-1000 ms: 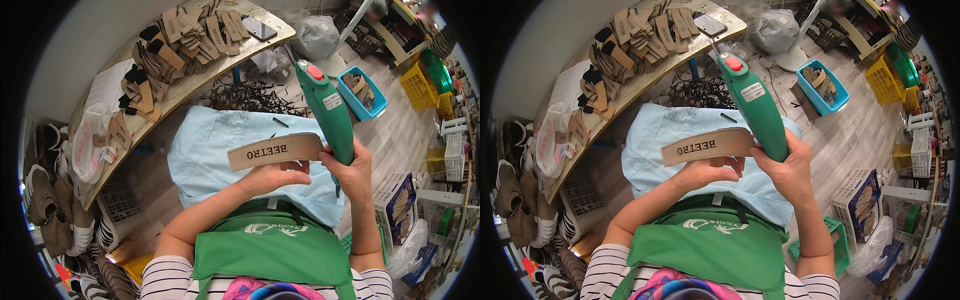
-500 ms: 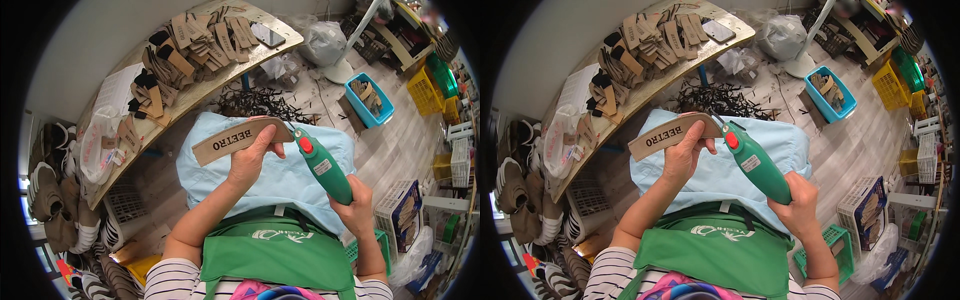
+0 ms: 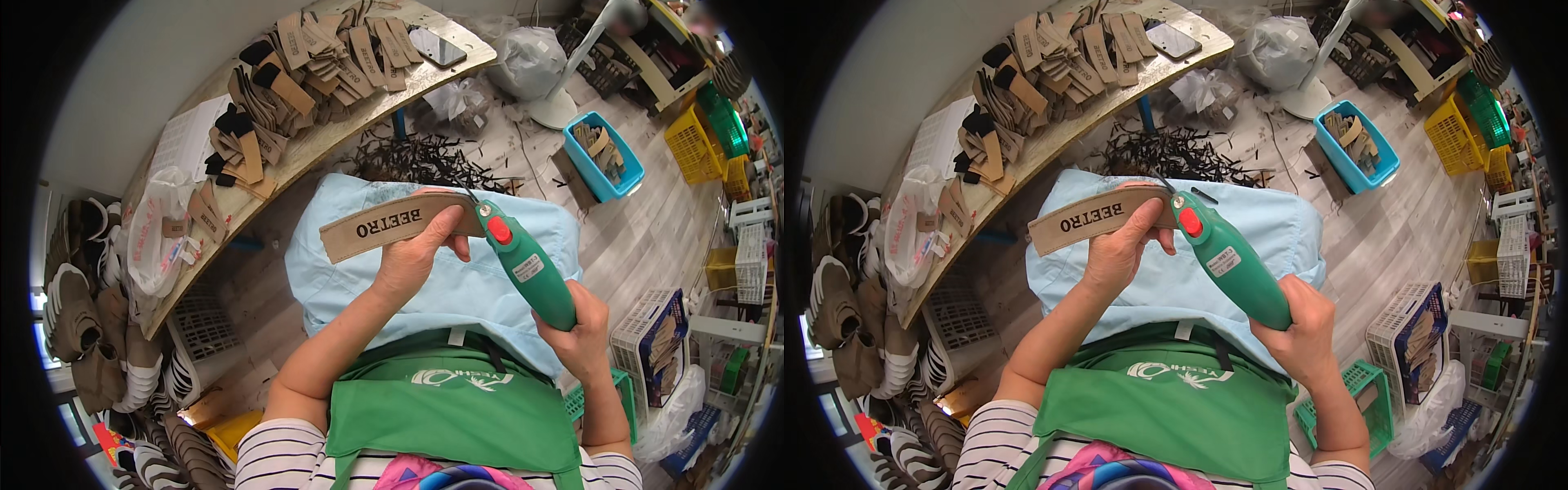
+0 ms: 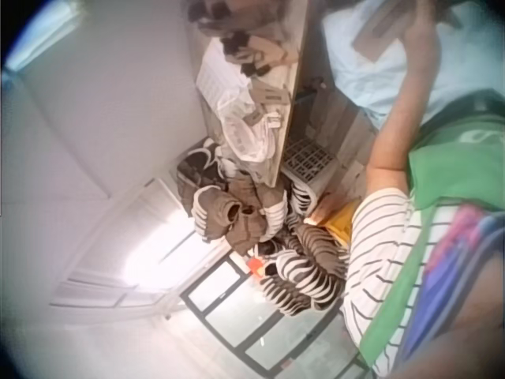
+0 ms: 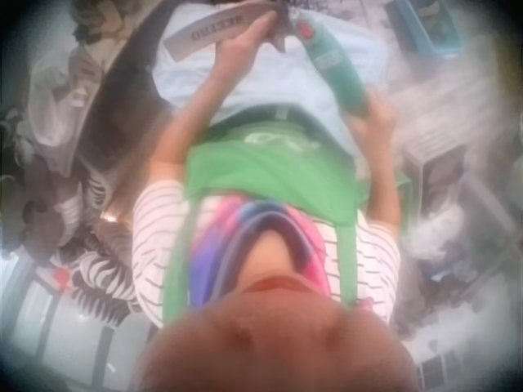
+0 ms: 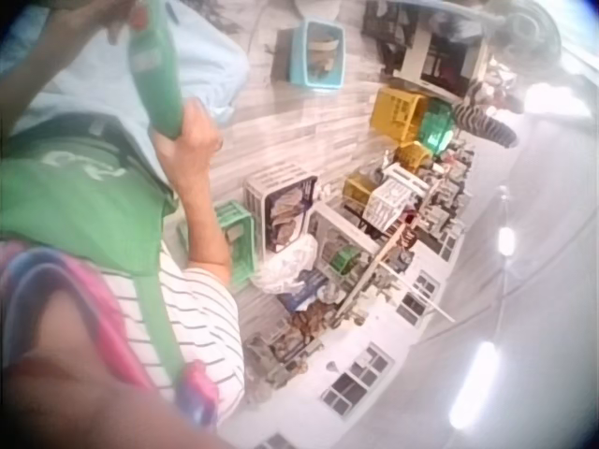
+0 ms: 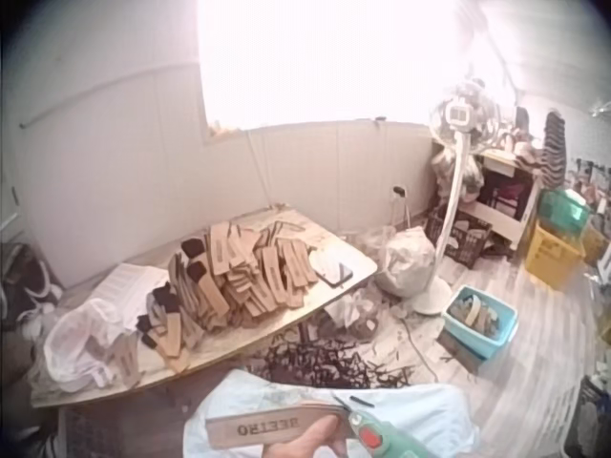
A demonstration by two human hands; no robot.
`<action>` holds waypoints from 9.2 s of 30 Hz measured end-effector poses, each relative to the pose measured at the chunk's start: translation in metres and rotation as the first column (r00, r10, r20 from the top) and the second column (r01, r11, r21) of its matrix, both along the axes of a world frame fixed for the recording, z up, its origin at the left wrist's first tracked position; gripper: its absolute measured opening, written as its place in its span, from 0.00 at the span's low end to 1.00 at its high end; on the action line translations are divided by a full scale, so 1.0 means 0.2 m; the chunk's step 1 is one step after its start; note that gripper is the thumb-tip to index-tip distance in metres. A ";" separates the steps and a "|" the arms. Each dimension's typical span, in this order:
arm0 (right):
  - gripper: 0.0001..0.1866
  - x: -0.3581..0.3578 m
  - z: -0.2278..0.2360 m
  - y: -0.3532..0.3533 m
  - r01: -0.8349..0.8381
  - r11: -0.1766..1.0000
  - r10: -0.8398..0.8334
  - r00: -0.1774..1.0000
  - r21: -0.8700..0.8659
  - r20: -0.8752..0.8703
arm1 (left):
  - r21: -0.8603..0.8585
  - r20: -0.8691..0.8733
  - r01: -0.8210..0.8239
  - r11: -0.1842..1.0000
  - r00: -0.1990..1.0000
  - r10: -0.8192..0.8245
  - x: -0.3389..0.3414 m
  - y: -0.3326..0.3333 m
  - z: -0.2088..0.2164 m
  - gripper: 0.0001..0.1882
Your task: The person retrieves cardboard shoe tags from a plastic bag and places them on a workbench. Using a green rotary cutter, the person trims the edges of each tag one by one, then sets the trimmed tags aside. The process repeats for multiple tags throughout the clip.
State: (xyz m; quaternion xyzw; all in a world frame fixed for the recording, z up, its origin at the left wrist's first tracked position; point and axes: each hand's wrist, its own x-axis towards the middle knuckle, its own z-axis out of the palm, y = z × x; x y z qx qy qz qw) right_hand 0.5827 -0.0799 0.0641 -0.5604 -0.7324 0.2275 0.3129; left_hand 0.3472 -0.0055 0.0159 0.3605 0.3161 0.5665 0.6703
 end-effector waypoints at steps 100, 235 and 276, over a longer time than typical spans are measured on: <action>0.12 -0.02 0.03 -0.02 0.180 0.974 -0.204 0.960 -0.136 -0.192 | -0.030 0.142 -0.238 0.971 0.960 0.240 0.17 0.27 0.15 0.06; 0.12 -0.03 0.04 -0.01 0.131 0.978 -0.160 0.971 -0.163 -0.180 | 0.147 -0.078 -0.306 0.941 0.944 0.320 0.16 0.26 0.10 0.10; 0.12 -0.01 0.06 0.00 0.125 0.943 -0.213 0.939 -0.307 -0.270 | 0.138 -0.164 0.048 0.989 0.986 -0.025 0.11 0.19 0.04 0.09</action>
